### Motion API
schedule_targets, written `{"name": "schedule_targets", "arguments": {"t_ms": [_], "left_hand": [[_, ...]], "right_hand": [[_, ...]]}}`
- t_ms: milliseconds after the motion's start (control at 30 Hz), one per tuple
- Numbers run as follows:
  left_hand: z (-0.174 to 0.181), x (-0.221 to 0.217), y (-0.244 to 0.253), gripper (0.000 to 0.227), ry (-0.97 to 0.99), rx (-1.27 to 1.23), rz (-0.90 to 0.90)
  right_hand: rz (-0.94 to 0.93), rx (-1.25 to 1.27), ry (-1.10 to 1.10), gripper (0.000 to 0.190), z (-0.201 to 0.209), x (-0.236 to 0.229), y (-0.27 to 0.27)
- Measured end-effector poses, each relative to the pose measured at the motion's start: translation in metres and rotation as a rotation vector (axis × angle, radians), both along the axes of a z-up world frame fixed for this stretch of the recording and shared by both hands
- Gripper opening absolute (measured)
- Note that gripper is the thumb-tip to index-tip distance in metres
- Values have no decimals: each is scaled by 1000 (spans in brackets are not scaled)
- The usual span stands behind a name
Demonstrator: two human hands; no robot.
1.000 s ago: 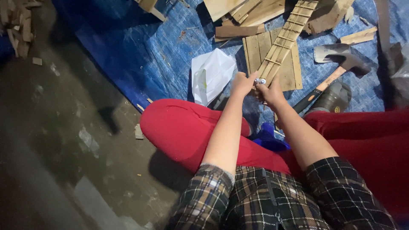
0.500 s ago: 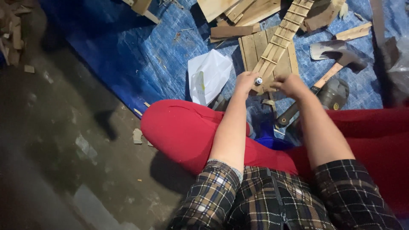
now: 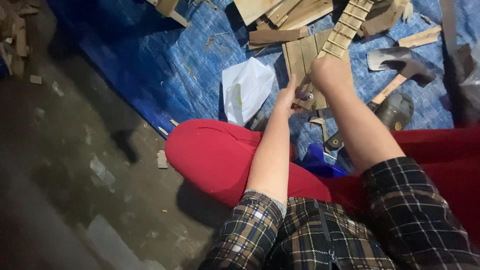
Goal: Assembling a wooden stringed instrument by attaching strings and hammering components.
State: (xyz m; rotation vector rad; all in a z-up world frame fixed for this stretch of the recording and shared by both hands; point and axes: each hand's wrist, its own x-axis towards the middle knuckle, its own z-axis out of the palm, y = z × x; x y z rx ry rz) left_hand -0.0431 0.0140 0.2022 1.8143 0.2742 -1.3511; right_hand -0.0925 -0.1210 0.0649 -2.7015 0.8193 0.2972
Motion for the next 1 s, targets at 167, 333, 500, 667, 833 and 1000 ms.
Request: {"name": "schedule_targets", "arguments": {"t_ms": [167,333,500,667,833,1000], "left_hand": [[-45,20,11,108,141,-30,161],[-155,22,32,103,189,-132,200],[-314,24,42,67,247,-272,282],[-302,17,40,54,164,-204,242],[-278,20,33,47,119,-176,225],[-250,19,32,43,36,-142,197]], "right_hand": [[252,-297,-87,28,-1,19,66],[76,-719,-590,44,-12,-1,128],[273,-661,-491,20,-14,-53,142],[212,-395,-429,19,-32,-89,115],[-77,457,260,38,9,-73,56],[-333,444,222,33,-47,-86,9]]}}
